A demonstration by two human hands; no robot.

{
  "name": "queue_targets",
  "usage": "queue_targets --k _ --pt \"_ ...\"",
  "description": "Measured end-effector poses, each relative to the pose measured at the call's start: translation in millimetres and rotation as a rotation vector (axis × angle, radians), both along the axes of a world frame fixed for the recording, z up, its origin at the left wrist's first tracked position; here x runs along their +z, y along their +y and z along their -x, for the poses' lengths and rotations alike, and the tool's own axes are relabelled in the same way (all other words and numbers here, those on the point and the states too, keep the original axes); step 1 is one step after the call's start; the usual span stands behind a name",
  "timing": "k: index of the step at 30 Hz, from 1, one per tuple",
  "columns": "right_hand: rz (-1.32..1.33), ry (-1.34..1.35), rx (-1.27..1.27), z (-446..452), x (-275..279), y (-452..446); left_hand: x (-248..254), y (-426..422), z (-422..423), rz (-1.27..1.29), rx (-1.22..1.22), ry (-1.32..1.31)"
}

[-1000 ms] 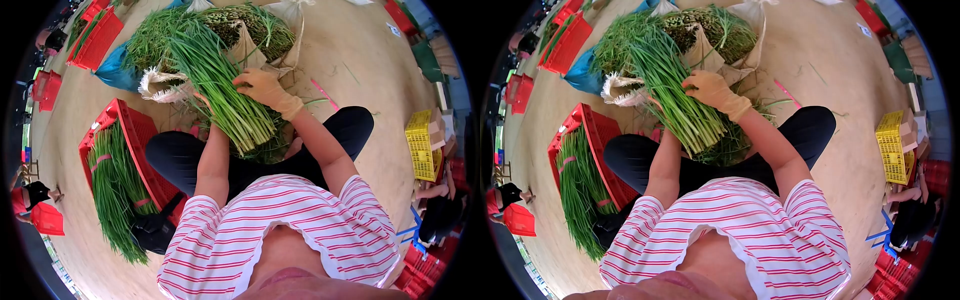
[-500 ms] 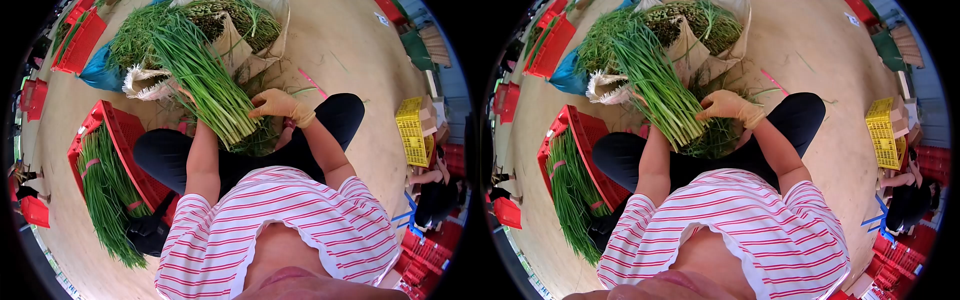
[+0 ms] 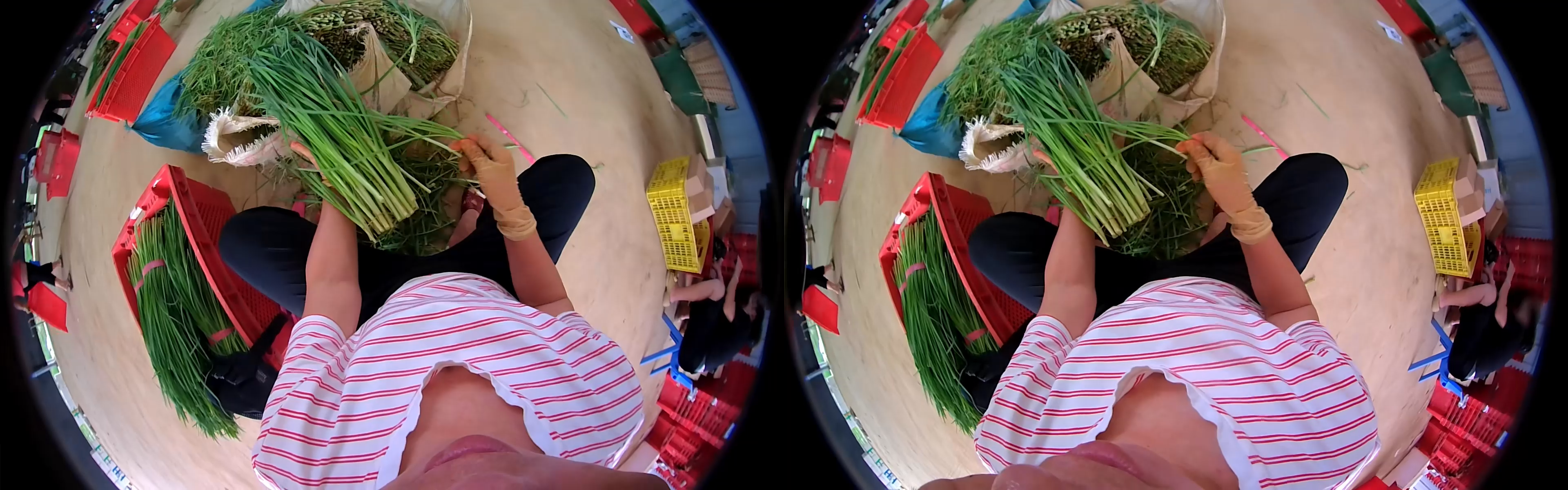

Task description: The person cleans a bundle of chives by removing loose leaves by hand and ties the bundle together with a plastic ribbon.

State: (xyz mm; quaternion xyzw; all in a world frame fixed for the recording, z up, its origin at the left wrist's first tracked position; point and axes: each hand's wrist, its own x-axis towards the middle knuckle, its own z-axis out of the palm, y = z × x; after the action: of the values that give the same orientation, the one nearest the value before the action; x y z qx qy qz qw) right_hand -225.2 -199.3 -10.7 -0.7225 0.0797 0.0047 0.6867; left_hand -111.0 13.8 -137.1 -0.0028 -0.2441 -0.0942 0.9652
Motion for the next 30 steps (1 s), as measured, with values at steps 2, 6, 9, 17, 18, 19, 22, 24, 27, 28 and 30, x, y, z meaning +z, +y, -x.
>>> queue_targets --k 2,6,9,17,18,19,22,24,27,28,30 --pt "-0.033 -0.043 -0.01 9 13 -4 -3 3 2 0.014 -0.01 0.041" --pt "-0.395 -0.522 -0.263 14 28 -37 -21 13 0 -0.107 0.052 0.137" --pt "-0.452 -0.485 -0.225 7 27 -31 16 7 13 0.012 -0.039 0.167" --pt "-0.963 -0.181 -0.041 -12 10 -16 14 4 10 0.038 0.029 0.126" --pt "-0.955 -0.199 -0.053 -12 13 -21 18 3 11 -0.051 0.065 0.131" --pt "-1.0 -0.274 -0.079 -13 15 -29 19 3 11 0.009 0.017 0.119" --pt "-1.045 -0.59 -0.089 -20 25 -71 12 5 11 0.006 -0.041 0.057" --pt "-0.97 -0.822 -0.106 -23 43 -92 6 3 11 -0.096 0.071 0.206" --pt "-1.016 -0.912 -0.148 -28 62 -101 12 1 10 -0.052 -0.013 0.156" --pt "-1.052 -0.942 -0.119 -32 65 -103 14 -1 10 -0.035 -0.035 0.139" --pt "-1.114 -0.933 -0.051 -43 62 -96 16 -4 11 -0.08 0.008 0.123"
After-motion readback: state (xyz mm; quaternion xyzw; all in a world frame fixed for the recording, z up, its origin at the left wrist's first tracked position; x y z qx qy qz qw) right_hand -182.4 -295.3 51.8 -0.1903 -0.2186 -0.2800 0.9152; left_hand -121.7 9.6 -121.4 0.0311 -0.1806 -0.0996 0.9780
